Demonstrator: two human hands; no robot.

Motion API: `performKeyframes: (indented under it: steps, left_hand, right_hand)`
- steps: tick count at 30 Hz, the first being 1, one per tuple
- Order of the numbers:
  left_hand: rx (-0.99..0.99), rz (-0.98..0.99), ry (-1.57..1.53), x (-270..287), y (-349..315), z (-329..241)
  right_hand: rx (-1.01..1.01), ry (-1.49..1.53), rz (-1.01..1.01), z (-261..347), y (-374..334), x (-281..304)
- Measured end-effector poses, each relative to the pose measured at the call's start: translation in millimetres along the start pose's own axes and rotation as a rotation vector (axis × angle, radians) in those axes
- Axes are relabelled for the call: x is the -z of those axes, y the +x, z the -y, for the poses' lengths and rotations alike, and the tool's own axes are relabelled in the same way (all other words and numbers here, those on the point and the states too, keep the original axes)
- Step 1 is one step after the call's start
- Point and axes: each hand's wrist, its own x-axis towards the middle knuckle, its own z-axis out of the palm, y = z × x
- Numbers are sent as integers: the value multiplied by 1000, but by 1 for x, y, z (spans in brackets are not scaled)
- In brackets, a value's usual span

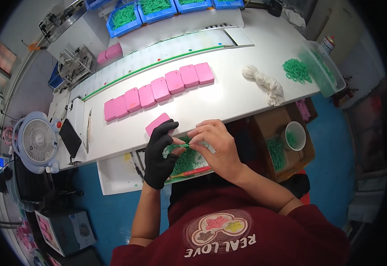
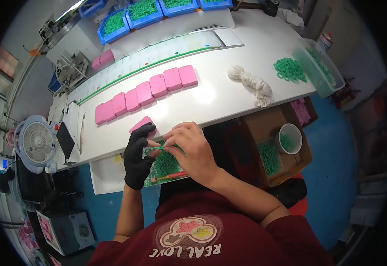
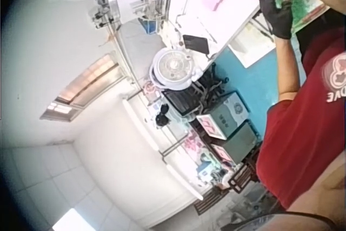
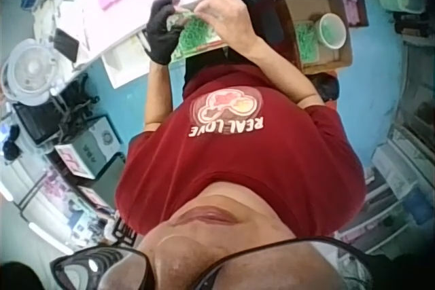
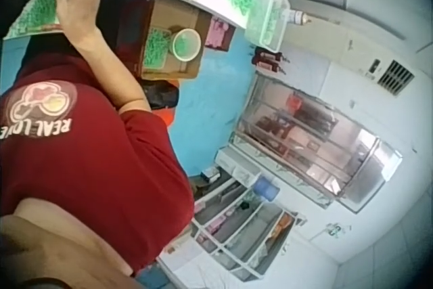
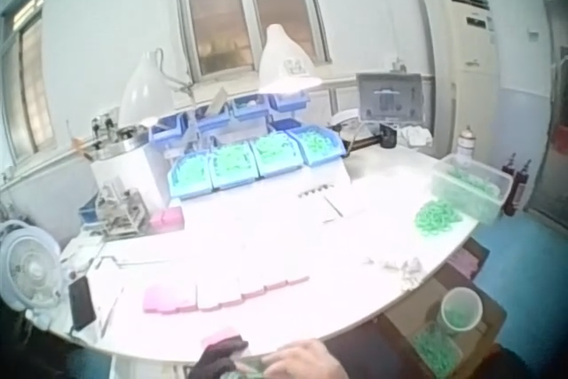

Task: Assembling small green plastic components into pink trays using tweezers for precision.

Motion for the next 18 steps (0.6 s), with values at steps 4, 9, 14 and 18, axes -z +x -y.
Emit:
performKeyframes:
  steps: [4,9,14,18]
  left_hand:
    - [15,3,6,0,-2,-1]
    - [38,-7,-32,0,-4,2]
    - [24,-21,-42,1,-5,5]
    - [20,-35,-53,2,-6,6]
  right_hand:
    - [16,-29,-10,2,-1,-1]
    - [37,-42,-9,0,-2,0]
    - [-81,103,24,-4,-4,-1]
    - [-85,118,28,-7,-5,-2]
